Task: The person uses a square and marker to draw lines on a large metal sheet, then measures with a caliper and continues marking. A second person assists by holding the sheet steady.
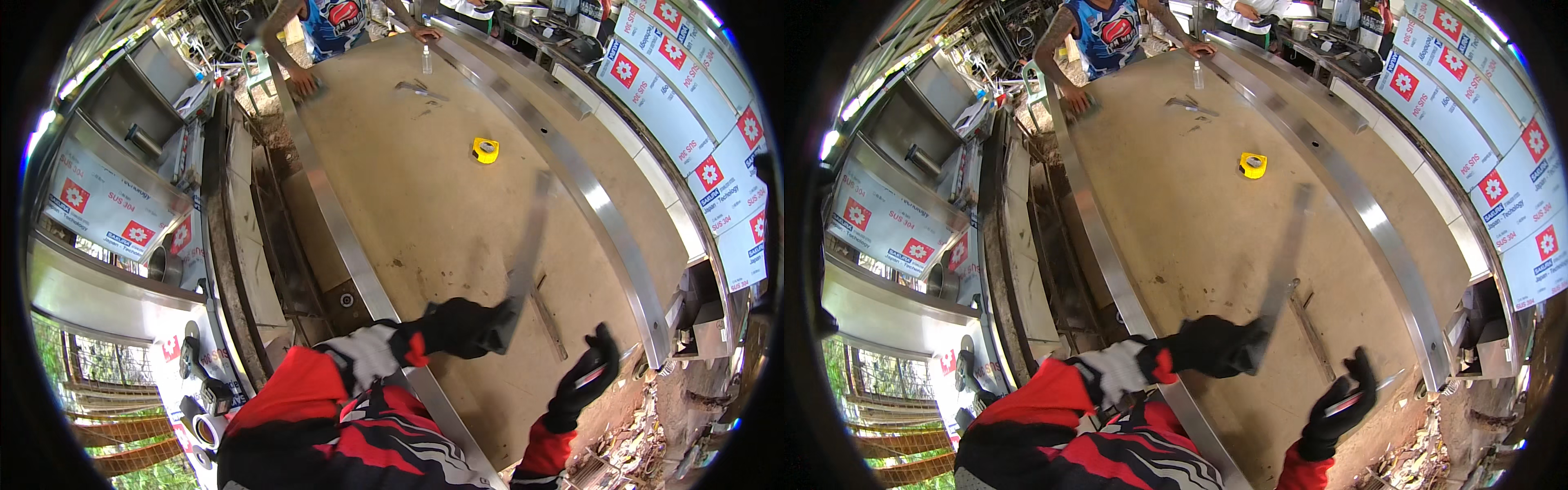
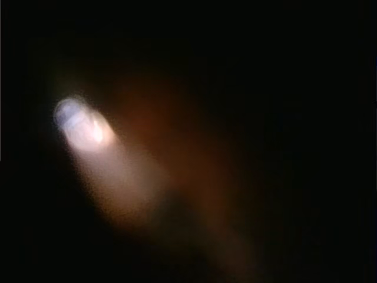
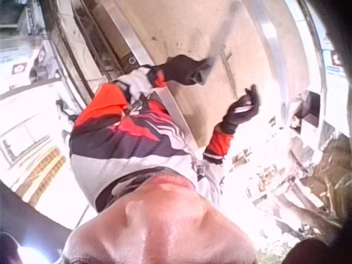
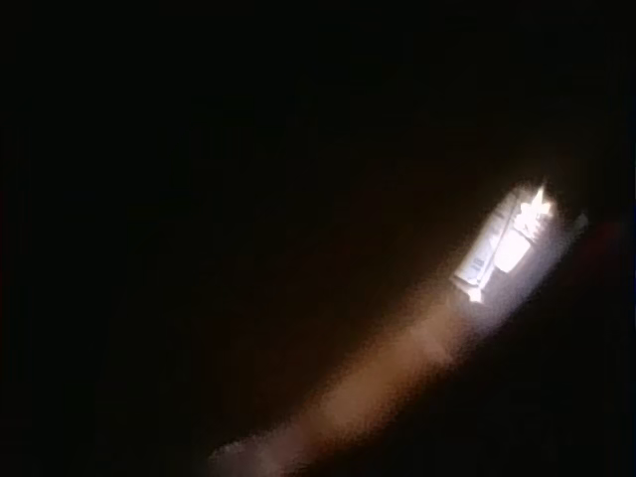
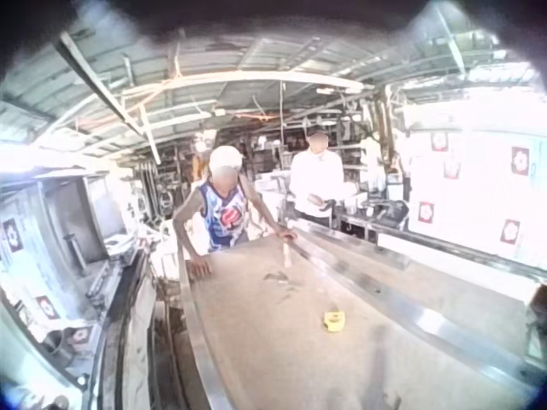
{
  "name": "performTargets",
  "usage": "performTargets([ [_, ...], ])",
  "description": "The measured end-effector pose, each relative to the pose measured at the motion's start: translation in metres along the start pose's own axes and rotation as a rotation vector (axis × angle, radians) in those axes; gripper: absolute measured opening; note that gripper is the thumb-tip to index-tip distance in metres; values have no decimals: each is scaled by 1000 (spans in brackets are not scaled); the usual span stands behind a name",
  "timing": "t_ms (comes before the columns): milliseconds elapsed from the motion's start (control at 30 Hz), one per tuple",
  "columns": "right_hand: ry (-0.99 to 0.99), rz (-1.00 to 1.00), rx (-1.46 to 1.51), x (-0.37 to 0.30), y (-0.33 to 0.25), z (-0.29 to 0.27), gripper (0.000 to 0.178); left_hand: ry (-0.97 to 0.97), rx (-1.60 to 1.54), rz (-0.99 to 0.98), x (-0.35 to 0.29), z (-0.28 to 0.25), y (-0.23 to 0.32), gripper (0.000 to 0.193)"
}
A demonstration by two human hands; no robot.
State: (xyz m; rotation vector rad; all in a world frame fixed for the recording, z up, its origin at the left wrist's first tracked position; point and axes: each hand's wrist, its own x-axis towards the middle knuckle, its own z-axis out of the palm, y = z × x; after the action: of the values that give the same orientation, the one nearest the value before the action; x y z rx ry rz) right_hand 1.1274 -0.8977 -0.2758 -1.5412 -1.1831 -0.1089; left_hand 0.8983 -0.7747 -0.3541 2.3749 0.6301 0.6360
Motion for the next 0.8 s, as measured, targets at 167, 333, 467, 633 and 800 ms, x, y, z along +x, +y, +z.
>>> performTargets([
  [167, -287, -171, -79, -6, 4, -21, 33, -197, 193, 314, 94, 101, -60, 81],
  [333, -159, 75, -10, -63, 31, -49, 33, -253, 344, 334, 145, 142, -81, 71],
  [467, 246, 471, 288, -98, 80, -84, 43, -177, 309, 346, 130, 131, -80, 81],
  [633, 436, 1085, 1349, -131, 108, -123, 41, 374, 254, 23, 56, 82, -65, 100],
  [800, 22, 1206, 1523, -137, 52, -78, 36, 844, 413, -847, -33, -46, -62, 90],
])
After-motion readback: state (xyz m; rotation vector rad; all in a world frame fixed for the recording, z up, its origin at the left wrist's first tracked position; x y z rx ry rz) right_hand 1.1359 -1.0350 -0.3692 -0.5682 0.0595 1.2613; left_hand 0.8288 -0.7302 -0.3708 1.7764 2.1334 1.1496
